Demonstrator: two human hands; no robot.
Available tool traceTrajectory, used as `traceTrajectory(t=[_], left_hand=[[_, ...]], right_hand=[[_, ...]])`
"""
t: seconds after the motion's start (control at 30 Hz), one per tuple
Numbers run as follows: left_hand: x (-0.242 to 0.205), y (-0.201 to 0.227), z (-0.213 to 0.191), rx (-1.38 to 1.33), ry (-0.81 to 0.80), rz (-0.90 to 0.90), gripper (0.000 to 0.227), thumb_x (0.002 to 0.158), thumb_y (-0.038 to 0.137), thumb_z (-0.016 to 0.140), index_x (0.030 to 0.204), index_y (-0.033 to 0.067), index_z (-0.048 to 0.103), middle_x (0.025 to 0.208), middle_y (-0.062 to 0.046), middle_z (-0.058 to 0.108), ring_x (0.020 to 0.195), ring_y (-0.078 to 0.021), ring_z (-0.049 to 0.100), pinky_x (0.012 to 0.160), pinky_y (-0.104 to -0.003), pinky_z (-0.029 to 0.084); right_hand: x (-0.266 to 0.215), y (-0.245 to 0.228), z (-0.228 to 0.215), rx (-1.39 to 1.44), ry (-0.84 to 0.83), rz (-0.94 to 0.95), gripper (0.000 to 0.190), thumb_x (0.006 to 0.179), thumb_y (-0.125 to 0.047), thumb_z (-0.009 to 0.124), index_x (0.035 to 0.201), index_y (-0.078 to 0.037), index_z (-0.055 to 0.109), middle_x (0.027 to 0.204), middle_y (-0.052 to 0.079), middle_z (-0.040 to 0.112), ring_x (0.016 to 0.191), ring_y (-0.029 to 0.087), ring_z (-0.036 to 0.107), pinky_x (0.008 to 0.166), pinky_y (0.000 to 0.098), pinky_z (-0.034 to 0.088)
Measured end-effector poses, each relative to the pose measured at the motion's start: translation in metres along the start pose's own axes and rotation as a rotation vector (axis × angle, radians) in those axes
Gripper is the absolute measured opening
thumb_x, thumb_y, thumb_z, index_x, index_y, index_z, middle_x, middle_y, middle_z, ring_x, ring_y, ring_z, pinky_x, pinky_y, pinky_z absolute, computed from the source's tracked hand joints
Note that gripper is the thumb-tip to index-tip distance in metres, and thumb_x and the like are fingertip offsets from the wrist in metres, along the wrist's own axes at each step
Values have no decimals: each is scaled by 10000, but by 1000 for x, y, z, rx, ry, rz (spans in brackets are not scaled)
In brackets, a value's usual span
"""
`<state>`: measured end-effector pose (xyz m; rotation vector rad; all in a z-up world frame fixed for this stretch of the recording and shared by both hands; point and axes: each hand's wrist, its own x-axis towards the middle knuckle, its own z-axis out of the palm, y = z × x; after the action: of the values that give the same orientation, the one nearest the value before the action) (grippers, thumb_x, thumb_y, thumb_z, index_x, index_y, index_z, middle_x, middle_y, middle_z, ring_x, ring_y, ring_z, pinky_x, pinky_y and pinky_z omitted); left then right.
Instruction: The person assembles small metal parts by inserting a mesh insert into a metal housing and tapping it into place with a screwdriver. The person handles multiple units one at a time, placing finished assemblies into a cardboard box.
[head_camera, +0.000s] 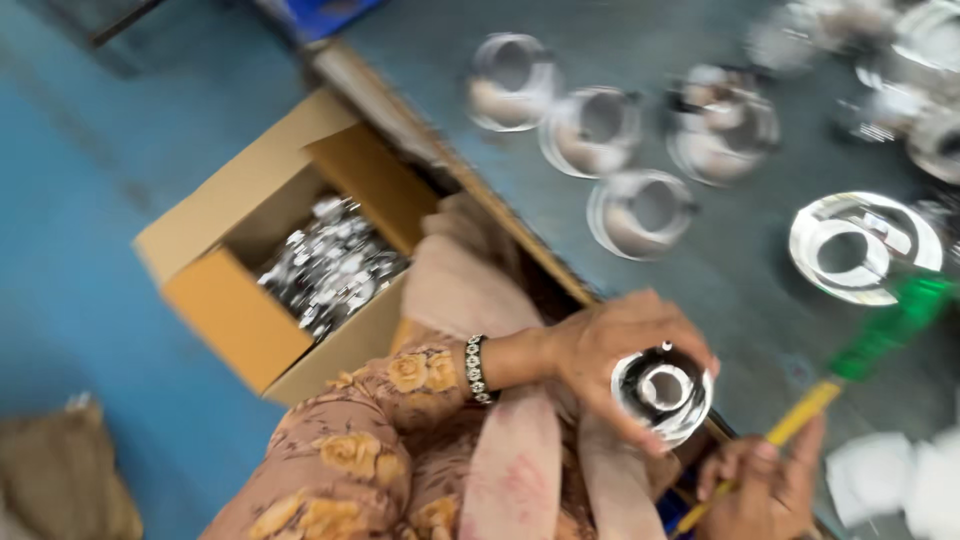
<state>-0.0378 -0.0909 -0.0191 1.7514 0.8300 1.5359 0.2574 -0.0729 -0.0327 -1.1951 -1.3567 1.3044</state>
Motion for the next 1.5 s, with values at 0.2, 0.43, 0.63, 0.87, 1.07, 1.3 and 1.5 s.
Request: traceTrajectory(t=[0.2,0.43,0.63,0.87,1.07,1.3,1.5], left_hand=[[-199,-62,-108,-684,552,-845,719,848,584,767,1317,64,608,1265,-129,678,1157,-289,658,1018,-445,529],[-402,-52,-132,1125,680,-1688,784,649,498,917,1234,96,583,1183,-150,649,1113,-360,633,913,-506,518],[-407,-71,-124,992,675,-1591,796,629,385,961,1262,105,568,1163,-172,621,1100,-371,615,885,-472,529],[-335,-59,-208,991,981,-1285,207,928,258,792,1061,119,714,1017,-64,757,887,-240,734,779,-408,569],[-247,-21,-182,945,864,-712,117,968,142,778,1030,56,729,863,-78,754,765,-158,749,707,-292,583],[-97,7,-119,798,779,-106,199,889,97,845,1029,36,717,958,-109,725,854,-242,706,771,-312,564],[12,21,-72,706,372,-147,632,866,251,859,1386,65,550,1390,-120,620,1294,-322,606,1084,-417,449]], right_hand=[[41,-1,10,-140,-119,-33,571,1226,-205,471,1744,-135,244,681,94,463,553,134,435,495,285,382],[55,-8,7,-345,-194,25,649,1206,-249,420,1777,-219,114,695,91,450,483,159,442,509,331,418],[55,-7,13,-187,-117,64,602,1229,-214,458,1760,-196,174,676,99,441,521,139,419,497,291,391],[48,-7,10,-154,-149,25,569,1235,-183,445,1746,-167,196,694,93,463,502,128,419,481,271,379],[41,-10,30,-92,-90,-43,560,1192,-150,511,1704,-79,296,725,80,501,520,104,432,472,236,369],[41,-22,44,-75,-81,-23,614,1105,-160,514,1686,-80,333,743,46,510,508,78,439,438,206,367],[36,-19,44,23,-48,-48,623,1085,-171,512,1667,-76,311,721,32,513,506,65,449,432,198,381]])
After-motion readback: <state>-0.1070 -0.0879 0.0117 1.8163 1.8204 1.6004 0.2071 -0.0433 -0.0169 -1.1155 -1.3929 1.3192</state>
